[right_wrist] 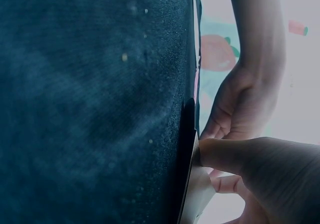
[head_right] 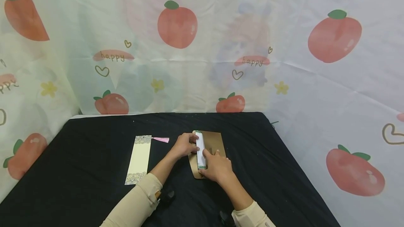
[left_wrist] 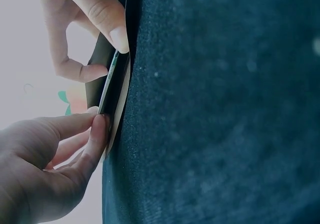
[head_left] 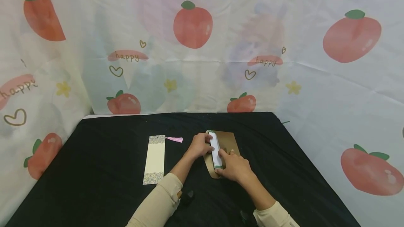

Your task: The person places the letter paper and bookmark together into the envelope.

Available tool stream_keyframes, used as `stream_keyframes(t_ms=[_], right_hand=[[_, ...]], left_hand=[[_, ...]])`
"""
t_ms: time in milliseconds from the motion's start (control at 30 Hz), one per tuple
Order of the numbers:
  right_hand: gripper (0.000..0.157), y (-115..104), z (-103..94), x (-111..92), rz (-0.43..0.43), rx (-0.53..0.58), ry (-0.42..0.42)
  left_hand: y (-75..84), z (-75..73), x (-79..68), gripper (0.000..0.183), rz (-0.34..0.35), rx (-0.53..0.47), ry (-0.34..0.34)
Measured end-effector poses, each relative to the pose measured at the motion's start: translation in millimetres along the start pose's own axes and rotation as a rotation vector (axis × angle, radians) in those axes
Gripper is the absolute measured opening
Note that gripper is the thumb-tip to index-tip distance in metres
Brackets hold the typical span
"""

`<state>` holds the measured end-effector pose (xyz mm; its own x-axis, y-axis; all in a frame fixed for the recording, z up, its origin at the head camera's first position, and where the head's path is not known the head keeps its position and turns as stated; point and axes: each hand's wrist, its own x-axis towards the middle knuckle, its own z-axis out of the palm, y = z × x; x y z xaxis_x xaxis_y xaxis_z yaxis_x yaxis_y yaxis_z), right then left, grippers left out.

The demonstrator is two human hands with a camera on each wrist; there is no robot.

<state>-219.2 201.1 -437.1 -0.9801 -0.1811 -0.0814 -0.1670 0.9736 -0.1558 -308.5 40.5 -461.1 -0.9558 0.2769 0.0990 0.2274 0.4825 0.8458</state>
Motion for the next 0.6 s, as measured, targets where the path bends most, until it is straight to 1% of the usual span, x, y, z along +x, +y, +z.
stream_keyframes(t_ms=[133,267,600], right_hand=[[0.061,0.3,0.4,2.1,-0.006,-0.007,0.004],[0.06,0.9,1.4,2.6,-0.011,-0.008,0.01],[0.062,1.9,3.4,1.9,-0.011,-0.001,0.009]], left_hand=[[-0.2,0.2,1.3,0.039,-0.01,0.011,0.0],[-1.7,2.3,3.3,0.037,-0.005,0.021,0.007],[-4.2,6.5,4.1,0.037,0.006,-0.011,0.007]])
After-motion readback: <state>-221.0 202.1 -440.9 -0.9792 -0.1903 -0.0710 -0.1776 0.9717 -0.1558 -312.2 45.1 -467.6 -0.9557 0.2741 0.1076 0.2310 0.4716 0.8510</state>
